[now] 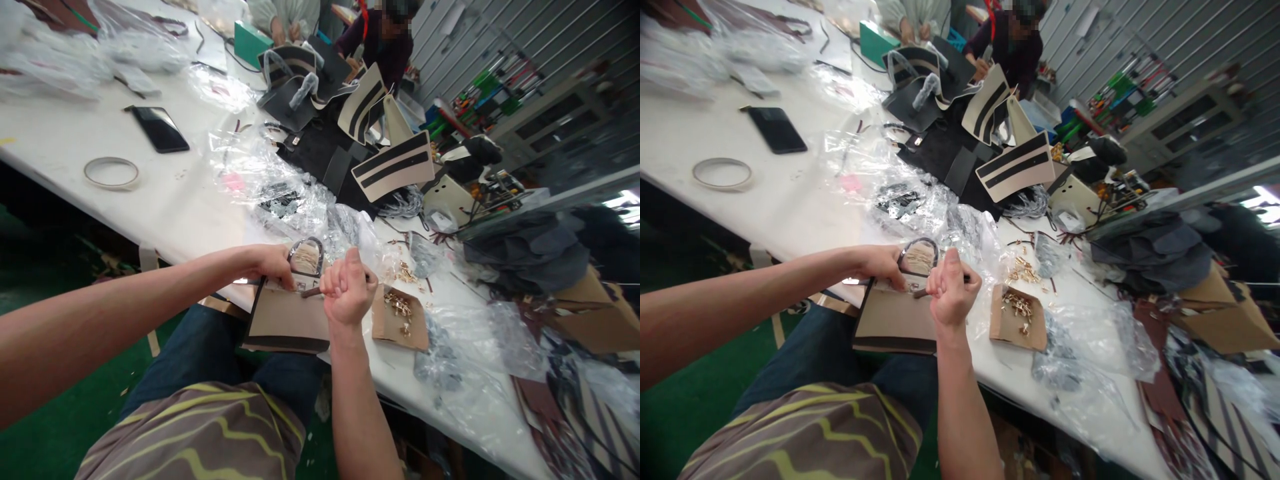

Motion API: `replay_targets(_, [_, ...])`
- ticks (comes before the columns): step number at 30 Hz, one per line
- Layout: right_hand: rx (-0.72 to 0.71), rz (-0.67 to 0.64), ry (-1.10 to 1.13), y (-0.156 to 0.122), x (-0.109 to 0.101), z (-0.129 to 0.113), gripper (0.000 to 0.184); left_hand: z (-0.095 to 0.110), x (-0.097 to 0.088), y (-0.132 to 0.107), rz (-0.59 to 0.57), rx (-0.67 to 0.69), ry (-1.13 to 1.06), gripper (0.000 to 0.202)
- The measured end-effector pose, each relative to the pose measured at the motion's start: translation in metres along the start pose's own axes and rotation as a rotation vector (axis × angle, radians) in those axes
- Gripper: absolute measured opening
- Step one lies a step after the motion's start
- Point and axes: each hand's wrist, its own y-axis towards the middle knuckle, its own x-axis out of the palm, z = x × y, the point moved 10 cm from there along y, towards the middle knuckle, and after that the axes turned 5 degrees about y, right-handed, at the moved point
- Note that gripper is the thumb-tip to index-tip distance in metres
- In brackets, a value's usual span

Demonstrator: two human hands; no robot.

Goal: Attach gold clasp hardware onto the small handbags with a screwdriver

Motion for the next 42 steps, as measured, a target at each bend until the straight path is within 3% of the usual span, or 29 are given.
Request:
replay_targets(5, [0.075,0.038,-0.018,0.022,-0.004,0.02,0.073,-0.002,-0.002,0.005,0.016,0.02,-0.003,0.036])
replay_targets(10, [0.443,0.12,-0.016,0.064,-0.014,0.084,0.07,0.001,-0.003,0.005,0.027,0.081,0.0,0.04])
replay_targets(12, [0.555,0.109,0.026,0.066,-0.018,0.094,0.07,0.002,-0.003,0.004,0.031,0.083,0.005,0.041])
replay_targets(14, [0.523,0.075,0.086,0.059,-0.022,0.082,0.071,0.002,-0.001,0.002,0.025,0.066,0.006,0.039])
replay_targets(20, [-0.026,0.091,0.132,0.01,-0.031,-0.005,0.074,-0.002,0.001,-0.002,0.007,-0.021,0.02,0.035])
replay_targets(24, [-0.157,0.075,0.098,-0.008,-0.013,-0.012,0.075,-0.002,-0.001,-0.001,0.024,-0.002,0.01,0.037])
replay_targets(32, [-0.13,0.09,0.004,-0.008,-0.008,0.007,0.073,0.0,-0.004,-0.001,0.076,0.08,0.038,0.037])
replay_targets(38, [0.029,0.055,0.021,0.031,-0.01,0.001,0.075,0.006,0.004,-0.005,0.028,0.085,0.017,0.036])
replay_targets(42, [0.126,0.081,0.026,0.051,-0.008,0.013,0.072,0.007,0.007,-0.006,0.002,0.107,-0.033,0.04])
